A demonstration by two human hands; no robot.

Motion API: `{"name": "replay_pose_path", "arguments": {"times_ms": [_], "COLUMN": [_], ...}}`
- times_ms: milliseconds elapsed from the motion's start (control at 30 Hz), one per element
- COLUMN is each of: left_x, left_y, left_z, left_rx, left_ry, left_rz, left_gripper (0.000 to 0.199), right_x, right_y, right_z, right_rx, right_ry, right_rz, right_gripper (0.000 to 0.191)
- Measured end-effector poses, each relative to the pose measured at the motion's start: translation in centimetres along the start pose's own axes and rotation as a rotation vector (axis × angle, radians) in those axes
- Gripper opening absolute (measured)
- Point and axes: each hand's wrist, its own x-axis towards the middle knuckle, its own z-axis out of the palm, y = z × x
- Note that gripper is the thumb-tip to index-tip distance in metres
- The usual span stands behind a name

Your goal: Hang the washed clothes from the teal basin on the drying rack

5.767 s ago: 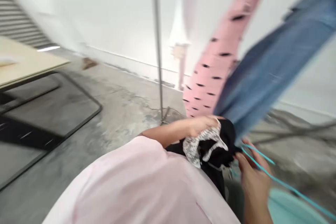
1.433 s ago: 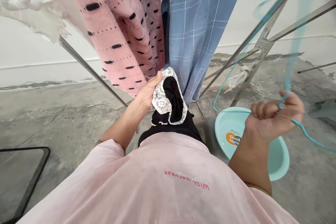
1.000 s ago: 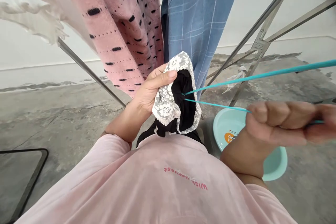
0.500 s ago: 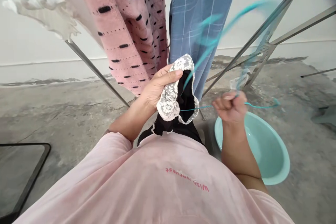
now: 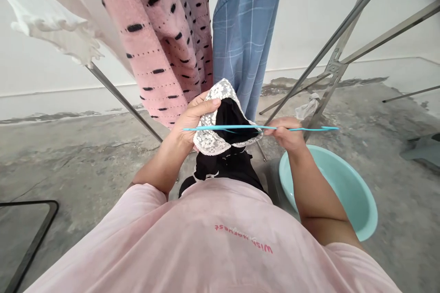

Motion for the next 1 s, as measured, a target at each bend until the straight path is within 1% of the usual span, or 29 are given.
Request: {"name": "replay_pose_path", "arguments": {"times_ms": [33, 100, 167, 233, 300, 367, 400, 467, 533, 600, 633, 700, 800, 900, 967, 1000], "left_x": [0.0, 0.2, 0.4, 0.7, 1.1, 1.5, 1.7, 2.0, 2.2, 2.4, 2.5, 2.6, 2.6, 2.6, 2.8, 2.9], "left_y": [0.1, 0.1, 0.0, -0.2, -0.3, -0.4, -0.4, -0.4, -0.7, -1.0, -1.3, -1.6, -1.9, -2.1, -2.4, -2.6], "left_z": [-0.4, -1.5, -2.8, -3.9, -4.7, -5.2, -5.5, -5.9, -6.3, -6.8, -7.0, -7.3, -7.4, -7.1, -6.6, -6.1], "left_rx": [0.009, 0.062, 0.17, 0.316, 0.509, 0.764, 0.906, 1.157, 1.315, 1.402, 1.44, 1.526, 1.623, 1.672, 1.691, 1.687], "left_ry": [0.008, 0.024, 0.026, 0.038, 0.09, 0.148, 0.158, 0.136, 0.075, 0.039, 0.042, 0.08, 0.139, 0.156, 0.155, 0.14], "left_rz": [0.016, 0.047, 0.082, 0.154, 0.277, 0.429, 0.498, 0.602, 0.664, 0.702, 0.713, 0.719, 0.739, 0.801, 0.852, 0.87], "left_gripper": [0.021, 0.027, 0.034, 0.038, 0.038, 0.033, 0.031, 0.027, 0.027, 0.031, 0.033, 0.033, 0.028, 0.033, 0.04, 0.042], "right_x": [0.2, 0.5, 0.6, 0.6, 0.6, 0.6, 0.6, 0.4, 0.2, -0.1, -0.2, -0.4, -0.7, -1.1, -1.4, -1.6], "right_y": [0.4, 0.6, -0.1, -1.6, -3.4, -5.0, -5.6, -6.5, -6.9, -7.1, -7.0, -6.9, -6.2, -5.5, -5.3, -5.3], "right_z": [-0.3, -1.1, -2.0, -2.9, -3.4, -3.6, -3.5, -3.1, -2.6, -2.2, -2.2, -2.2, -2.3, -1.6, -0.2, 0.7], "right_rx": [-0.034, -0.101, -0.182, -0.279, -0.369, -0.466, -0.517, -0.616, -0.692, -0.733, -0.744, -0.759, -0.756, -0.746, -0.743, -0.736], "right_ry": [-0.072, -0.154, -0.204, -0.233, -0.209, -0.195, -0.2, -0.228, -0.223, -0.196, -0.182, -0.168, -0.179, -0.222, -0.302, -0.368], "right_rz": [0.052, 0.138, 0.156, 0.146, 0.138, 0.159, 0.176, 0.218, 0.265, 0.32, 0.351, 0.41, 0.469, 0.508, 0.523, 0.516], "right_gripper": [0.045, 0.043, 0.041, 0.036, 0.034, 0.036, 0.037, 0.041, 0.045, 0.046, 0.046, 0.045, 0.044, 0.043, 0.044, 0.045]}}
